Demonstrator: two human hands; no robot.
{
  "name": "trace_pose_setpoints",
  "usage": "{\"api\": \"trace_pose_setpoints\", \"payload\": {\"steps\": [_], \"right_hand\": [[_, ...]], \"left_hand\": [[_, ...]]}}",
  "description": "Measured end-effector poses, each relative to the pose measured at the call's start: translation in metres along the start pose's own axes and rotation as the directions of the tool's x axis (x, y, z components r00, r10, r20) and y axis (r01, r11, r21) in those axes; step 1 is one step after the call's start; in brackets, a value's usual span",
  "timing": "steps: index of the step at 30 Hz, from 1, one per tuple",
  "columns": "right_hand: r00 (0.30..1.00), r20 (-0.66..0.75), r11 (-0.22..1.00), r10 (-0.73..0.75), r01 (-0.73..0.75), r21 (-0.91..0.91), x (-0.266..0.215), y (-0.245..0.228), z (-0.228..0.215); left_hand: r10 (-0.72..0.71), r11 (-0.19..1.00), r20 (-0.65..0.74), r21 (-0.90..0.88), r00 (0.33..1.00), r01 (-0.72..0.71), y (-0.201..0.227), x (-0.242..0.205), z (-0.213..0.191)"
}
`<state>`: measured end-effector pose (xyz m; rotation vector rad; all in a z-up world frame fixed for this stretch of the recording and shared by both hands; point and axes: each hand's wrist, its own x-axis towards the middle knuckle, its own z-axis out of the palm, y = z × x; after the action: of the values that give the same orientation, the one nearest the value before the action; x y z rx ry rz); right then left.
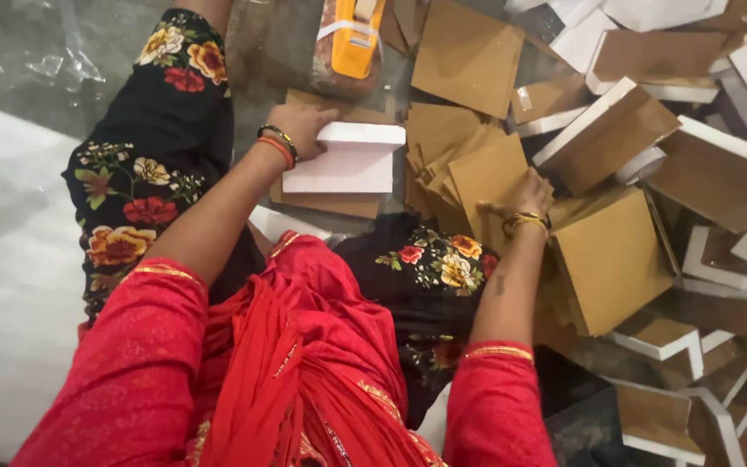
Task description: The person sits on the floor and assembles small cardboard boxes by folding the flaps and securing them with clear adhesive tape. They repeatedly pick up a box, fold the sides, and use a handheld tape dispenser to seal the seams.
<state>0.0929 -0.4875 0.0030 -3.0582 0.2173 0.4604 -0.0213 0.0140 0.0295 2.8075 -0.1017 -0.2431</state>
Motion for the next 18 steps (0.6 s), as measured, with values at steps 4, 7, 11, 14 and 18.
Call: {"api": "trace_pose_setpoints", "payload": {"steps": [4, 7, 11, 14, 18], "right_hand": [[0.999, -0.049, 0.998, 0.023, -0.021, 0.052, -0.014, -0.006, -0.006], [0.995, -0.078, 0.997, 0.064, -0.061, 0.044, -0.030, -0.030, -0.025], [0.973, -0.185, 0.991, 0.136, -0.133, 0.032, -0.064, -0.062, -0.060], [0.934, -0.341, 0.994, 0.103, -0.106, 0.010, -0.079, -0.077, -0.082], [0.905, -0.388, 0.964, -0.173, 0.236, 0.119, -0.092, -0.095, -0.103]], "left_hand": [[-0.008, 1.000, 0.011, 0.017, 1.000, 0.008, 0.002, -0.003, -0.006], [-0.028, 1.000, 0.039, 0.003, 0.999, 0.028, 0.005, -0.006, -0.006], [-0.005, 1.000, 0.019, -0.004, 1.000, 0.005, 0.006, -0.006, -0.009], [0.008, 1.000, 0.008, -0.002, 1.000, -0.008, 0.004, -0.006, -0.008], [0.029, 1.000, 0.007, 0.001, 1.000, -0.029, 0.004, -0.008, -0.008]]}}
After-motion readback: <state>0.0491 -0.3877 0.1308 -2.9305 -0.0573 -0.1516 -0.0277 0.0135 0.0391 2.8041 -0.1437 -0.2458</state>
